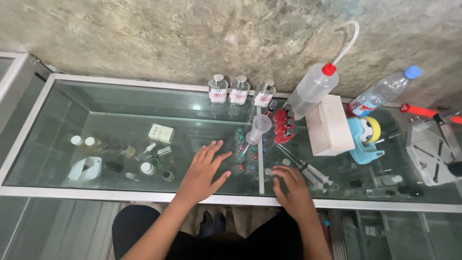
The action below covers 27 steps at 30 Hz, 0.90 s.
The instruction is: The person draws liquid from a large bottle into a syringe and transfers it into a plastic container and smaller perfume bottles by hand.
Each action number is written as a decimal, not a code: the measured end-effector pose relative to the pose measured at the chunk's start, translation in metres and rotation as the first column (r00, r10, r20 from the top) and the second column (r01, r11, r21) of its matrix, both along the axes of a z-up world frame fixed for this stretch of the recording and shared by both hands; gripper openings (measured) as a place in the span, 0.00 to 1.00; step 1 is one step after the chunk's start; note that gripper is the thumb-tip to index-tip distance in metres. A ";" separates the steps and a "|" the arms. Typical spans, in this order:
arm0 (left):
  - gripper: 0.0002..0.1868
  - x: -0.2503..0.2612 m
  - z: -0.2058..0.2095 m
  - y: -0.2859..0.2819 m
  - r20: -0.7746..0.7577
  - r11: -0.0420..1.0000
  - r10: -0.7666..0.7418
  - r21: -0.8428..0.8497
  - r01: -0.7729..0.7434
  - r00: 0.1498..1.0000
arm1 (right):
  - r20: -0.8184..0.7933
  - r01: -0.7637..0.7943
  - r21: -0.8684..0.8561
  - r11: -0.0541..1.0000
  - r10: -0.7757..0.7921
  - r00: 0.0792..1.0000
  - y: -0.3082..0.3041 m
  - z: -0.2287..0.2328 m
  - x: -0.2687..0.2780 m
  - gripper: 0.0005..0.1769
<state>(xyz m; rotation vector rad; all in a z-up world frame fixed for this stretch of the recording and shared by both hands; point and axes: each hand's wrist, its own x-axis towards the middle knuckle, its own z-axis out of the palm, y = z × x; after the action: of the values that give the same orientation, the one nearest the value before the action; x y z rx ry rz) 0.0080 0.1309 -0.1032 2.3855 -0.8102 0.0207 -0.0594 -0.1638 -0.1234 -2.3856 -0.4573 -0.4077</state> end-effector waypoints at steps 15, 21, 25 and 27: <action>0.26 0.000 -0.003 -0.003 -0.100 0.999 0.010 0.043 -0.006 0.995 | -0.256 0.210 0.026 0.977 -0.197 0.946 0.006 -0.029 0.016 0.12; 0.26 0.001 -0.004 -0.004 -0.085 1.000 0.019 0.015 -0.018 0.996 | -0.218 0.189 0.033 0.982 -0.177 0.960 0.007 -0.028 0.017 0.10; 0.25 0.001 -0.006 -0.003 -0.061 1.000 0.020 -0.016 -0.021 0.998 | -0.205 0.194 0.013 0.981 -0.188 0.961 0.002 -0.043 0.019 0.11; 0.25 0.001 -0.009 -0.003 -0.065 0.999 0.031 -0.010 -0.032 0.997 | -0.154 0.160 0.015 0.987 -0.156 0.976 -0.001 -0.049 0.021 0.11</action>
<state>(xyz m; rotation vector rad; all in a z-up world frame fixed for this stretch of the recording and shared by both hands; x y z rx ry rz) 0.0090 0.1280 -0.1126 2.3763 -0.7406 -0.0387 -0.0384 -0.1647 -0.1728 -2.4129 -0.1916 -0.2972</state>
